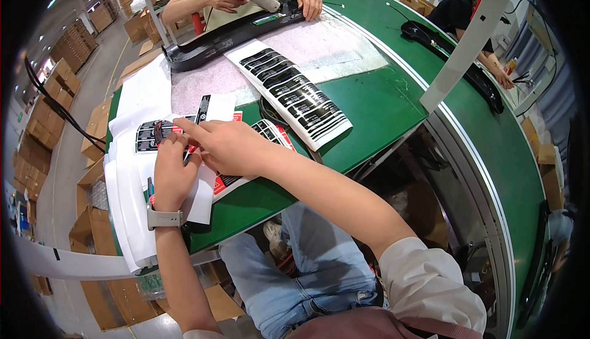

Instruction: Applying adhesive warning and informational labels to black plastic components on an assembly line.

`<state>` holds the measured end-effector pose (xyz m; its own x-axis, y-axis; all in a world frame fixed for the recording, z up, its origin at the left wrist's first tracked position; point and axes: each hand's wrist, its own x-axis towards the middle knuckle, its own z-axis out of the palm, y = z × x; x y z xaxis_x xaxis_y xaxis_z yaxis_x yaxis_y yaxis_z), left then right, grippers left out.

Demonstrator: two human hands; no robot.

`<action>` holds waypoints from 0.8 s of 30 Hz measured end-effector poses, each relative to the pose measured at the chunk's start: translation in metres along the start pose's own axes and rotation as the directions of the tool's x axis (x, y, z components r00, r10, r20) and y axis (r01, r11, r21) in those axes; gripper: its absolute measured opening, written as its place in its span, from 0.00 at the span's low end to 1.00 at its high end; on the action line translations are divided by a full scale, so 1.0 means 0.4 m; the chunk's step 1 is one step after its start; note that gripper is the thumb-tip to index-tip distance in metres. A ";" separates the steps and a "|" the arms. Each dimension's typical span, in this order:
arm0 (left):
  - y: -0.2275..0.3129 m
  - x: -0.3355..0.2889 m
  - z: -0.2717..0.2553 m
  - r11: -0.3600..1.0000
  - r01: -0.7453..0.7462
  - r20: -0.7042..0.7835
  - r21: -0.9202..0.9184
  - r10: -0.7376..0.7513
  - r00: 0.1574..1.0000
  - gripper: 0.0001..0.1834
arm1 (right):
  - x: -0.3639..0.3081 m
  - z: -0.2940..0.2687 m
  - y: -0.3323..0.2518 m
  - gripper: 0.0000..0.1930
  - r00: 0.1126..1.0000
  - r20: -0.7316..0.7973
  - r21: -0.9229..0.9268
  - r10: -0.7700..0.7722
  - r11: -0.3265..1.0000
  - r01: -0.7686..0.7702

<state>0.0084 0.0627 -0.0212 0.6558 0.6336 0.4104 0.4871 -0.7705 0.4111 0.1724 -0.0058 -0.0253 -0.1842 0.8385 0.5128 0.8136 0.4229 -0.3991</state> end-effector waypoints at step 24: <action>-0.045 -0.003 0.015 0.992 -0.092 -0.039 0.092 0.096 0.995 0.10 | -0.052 -0.071 -0.031 0.08 0.800 -0.550 -0.080 -0.239 0.969 0.235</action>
<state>0.0023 0.0753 -0.0342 0.6767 0.5591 0.4791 0.4755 -0.8287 0.2954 0.1820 -0.0383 -0.0094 -0.0386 0.3802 0.9241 0.7888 0.5793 -0.2054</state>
